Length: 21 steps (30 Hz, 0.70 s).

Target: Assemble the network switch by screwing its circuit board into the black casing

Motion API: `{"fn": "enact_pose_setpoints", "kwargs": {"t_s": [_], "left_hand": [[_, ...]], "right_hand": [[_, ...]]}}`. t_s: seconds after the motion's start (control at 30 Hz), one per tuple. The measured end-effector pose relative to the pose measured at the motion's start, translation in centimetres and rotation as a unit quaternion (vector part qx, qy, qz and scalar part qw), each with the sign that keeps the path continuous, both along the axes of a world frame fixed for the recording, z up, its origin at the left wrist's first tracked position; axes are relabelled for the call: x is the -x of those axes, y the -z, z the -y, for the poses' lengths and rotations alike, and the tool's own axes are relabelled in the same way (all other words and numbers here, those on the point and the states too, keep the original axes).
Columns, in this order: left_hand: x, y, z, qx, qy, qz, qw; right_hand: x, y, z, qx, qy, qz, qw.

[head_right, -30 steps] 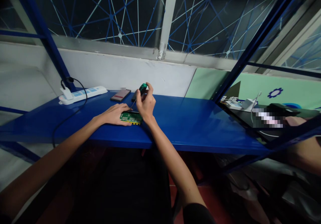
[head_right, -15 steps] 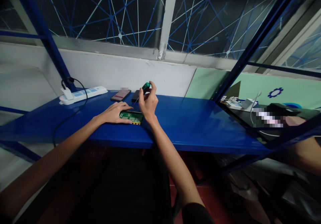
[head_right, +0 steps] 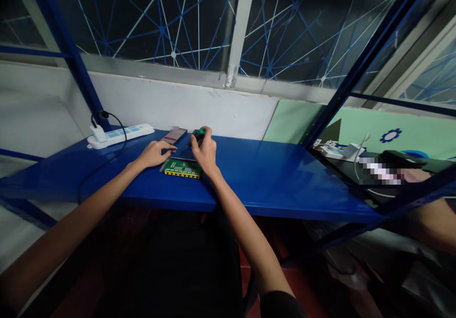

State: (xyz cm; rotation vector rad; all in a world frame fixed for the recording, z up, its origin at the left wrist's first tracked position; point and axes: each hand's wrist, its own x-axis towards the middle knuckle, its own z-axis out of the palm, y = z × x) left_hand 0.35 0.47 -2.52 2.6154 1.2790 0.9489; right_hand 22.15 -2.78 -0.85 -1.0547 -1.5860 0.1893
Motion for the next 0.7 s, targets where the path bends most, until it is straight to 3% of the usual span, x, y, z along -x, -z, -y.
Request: {"fn": "enact_pose_setpoints", "kwargs": {"t_s": [0.13,0.7], "left_hand": [[-0.48,0.00,0.21,0.002,0.035,-0.003,0.999],[-0.98,0.28,0.27,0.000,0.011,-0.081,0.997]], "right_hand": [[-0.05,0.17,-0.16,0.012,0.003,0.003,1.000],[0.12,0.55,-0.60,0.047,-0.023,-0.029,0.998]]}}
